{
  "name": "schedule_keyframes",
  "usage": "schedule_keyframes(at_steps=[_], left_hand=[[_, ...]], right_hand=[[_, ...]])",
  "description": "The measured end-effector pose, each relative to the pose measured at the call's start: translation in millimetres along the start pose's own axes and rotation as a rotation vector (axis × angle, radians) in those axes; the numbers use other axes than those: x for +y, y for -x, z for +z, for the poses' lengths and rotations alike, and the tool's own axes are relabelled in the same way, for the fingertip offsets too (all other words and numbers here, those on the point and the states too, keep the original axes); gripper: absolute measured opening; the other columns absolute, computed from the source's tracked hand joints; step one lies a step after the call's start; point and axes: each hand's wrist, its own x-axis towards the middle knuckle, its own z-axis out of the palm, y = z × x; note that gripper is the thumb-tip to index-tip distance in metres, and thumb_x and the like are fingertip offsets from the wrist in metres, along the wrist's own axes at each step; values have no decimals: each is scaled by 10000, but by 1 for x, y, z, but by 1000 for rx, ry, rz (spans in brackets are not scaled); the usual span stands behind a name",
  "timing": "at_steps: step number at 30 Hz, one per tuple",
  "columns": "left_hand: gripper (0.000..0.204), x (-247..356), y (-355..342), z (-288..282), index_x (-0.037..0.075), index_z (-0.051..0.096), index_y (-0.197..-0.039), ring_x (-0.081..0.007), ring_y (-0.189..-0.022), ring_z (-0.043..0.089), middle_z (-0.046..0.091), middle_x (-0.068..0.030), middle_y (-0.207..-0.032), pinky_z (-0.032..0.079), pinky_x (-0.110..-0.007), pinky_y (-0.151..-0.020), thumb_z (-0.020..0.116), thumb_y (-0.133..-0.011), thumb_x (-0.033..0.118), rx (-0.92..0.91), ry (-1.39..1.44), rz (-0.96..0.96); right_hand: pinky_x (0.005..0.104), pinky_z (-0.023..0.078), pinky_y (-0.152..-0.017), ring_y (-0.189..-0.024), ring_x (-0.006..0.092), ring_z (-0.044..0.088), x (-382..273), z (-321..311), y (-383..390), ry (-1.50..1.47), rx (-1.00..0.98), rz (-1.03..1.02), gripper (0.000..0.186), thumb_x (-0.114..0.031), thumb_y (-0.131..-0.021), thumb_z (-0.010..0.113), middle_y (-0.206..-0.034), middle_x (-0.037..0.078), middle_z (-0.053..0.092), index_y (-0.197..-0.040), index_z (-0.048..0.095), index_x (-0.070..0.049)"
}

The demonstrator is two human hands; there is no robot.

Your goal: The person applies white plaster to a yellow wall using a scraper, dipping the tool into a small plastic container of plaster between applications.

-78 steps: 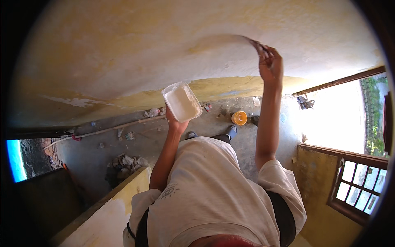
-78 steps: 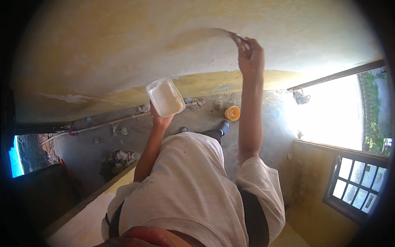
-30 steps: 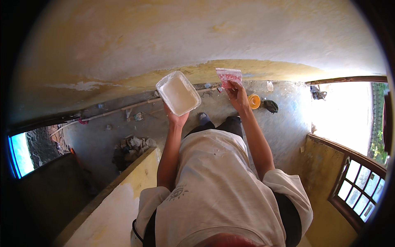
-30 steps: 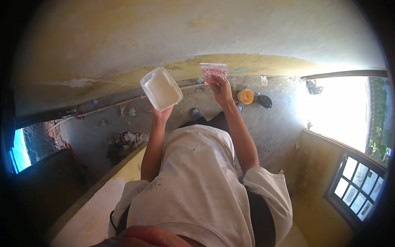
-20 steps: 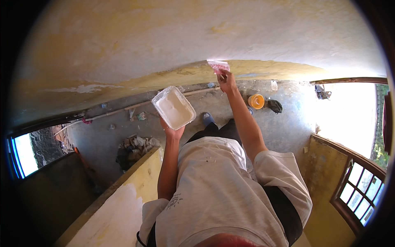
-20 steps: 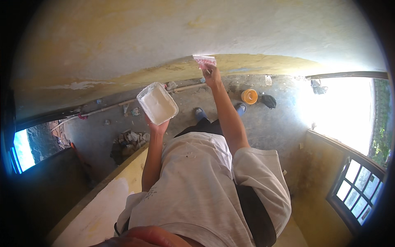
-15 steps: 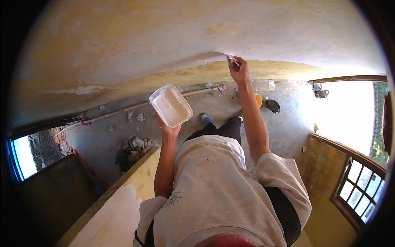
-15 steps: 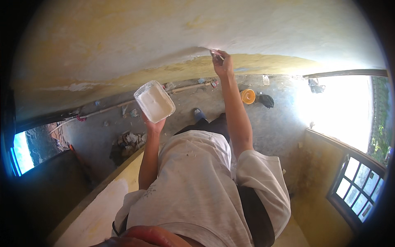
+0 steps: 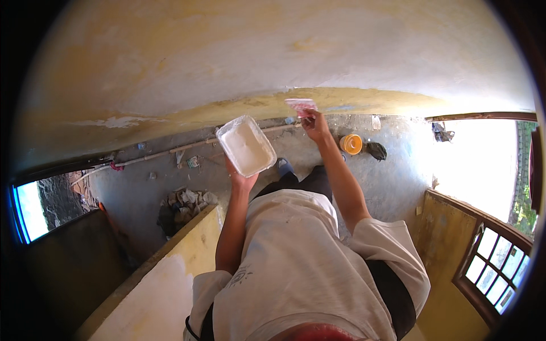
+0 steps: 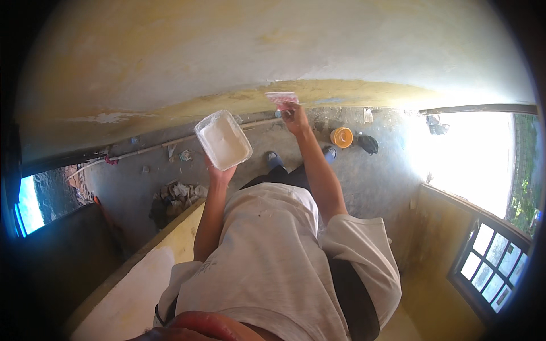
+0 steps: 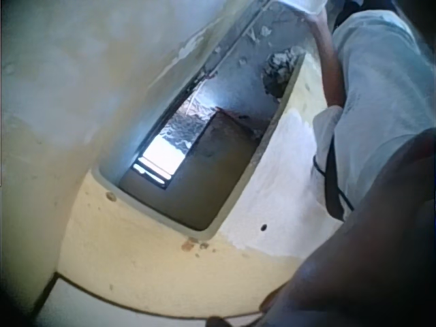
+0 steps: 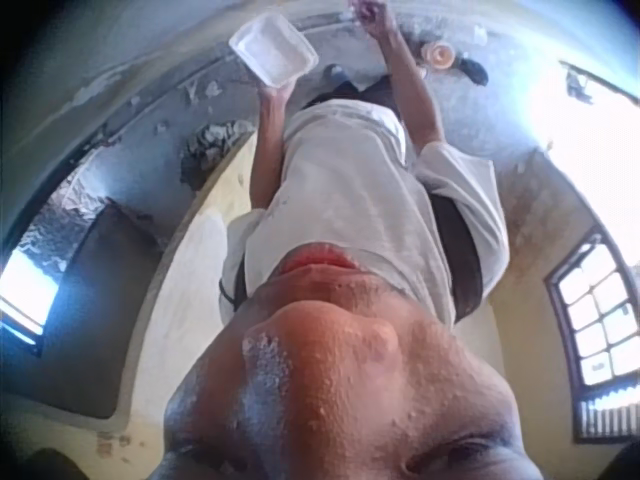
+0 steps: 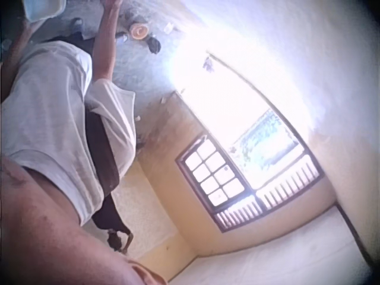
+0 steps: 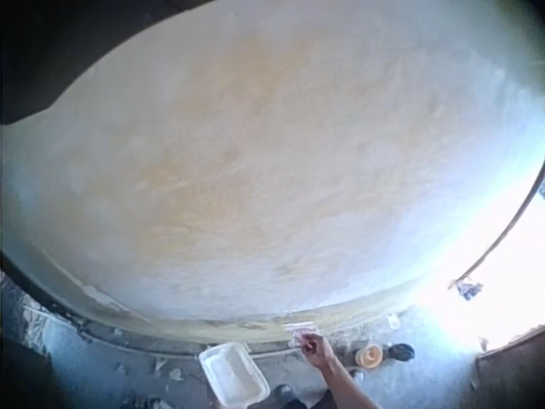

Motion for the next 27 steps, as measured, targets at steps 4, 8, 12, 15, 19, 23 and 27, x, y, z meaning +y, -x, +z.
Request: schedule_keyframes(at_steps=[4, 8, 12, 15, 19, 23, 27], left_hand=[[604, 8, 4, 2, 181, 448, -1421, -263, -1286, 491, 516, -26, -1403, 382, -500, -1087, 492, -949, 556, 0, -71, 56], [600, 12, 4, 7, 179, 454, -1414, -261, -1266, 509, 527, -28, -1389, 397, -500, -1074, 504, -944, 549, -13, -34, 72], [581, 8, -3, 19, 178, 462, -1405, -250, -1247, 525, 542, -26, -1370, 414, -486, -1062, 502, -950, 536, -69, -58, 89], [553, 1, -17, 35, 176, 481, -1390, -239, -1234, 538, 559, -18, -1349, 429, -467, -1049, 491, -961, 524, -137, -49, 3], [518, -13, -27, 50, 172, 517, -1360, -220, -1204, 558, 596, -2, -1298, 438, -451, -1038, 472, -976, 516, -162, 11, -69], [471, -20, -29, 47, 162, 542, -1333, -228, -1172, 582, 603, -22, -1291, 457, -441, -1025, 463, -987, 471, -189, 79, -84], [495, -15, -12, 39, 164, 527, -1349, -234, -1186, 574, 599, -24, -1296, 449, -448, -1036, 472, -977, 487, -123, 46, -58]], right_hand=[[291, 546, -747, -865, 209, 606, 20, 12, -42, 91, -82, 14, 126, -70, -924, 563, -962, 104, 608, -1019, 587, 7], [305, 551, -735, -892, 249, 609, -7, 28, -44, -136, -80, -32, 136, -36, -929, 536, -1029, 157, 614, -1034, 567, 43], [308, 559, -789, -915, 242, 591, -60, 67, -1, -142, -116, -103, 179, -37, -931, 511, -1088, 187, 566, -1069, 524, 76], [318, 554, -677, -792, 257, 621, -113, 86, 40, -227, -182, -143, 130, -64, -907, 554, -954, 174, 634, -954, 593, 50], [268, 577, -691, -789, 231, 610, -182, 108, 118, -327, -310, -215, 274, -42, -932, 502, -992, 227, 577, -1132, 489, 146], [256, 577, -711, -856, 204, 620, -223, 92, 168, -476, -617, -421, 324, -51, -947, 487, -1054, 208, 596, -1198, 465, 154], [286, 562, -776, -921, 197, 626, -184, 57, 140, -233, -265, -644, 277, -75, -933, 523, -1074, 151, 614, -1169, 522, 69]])
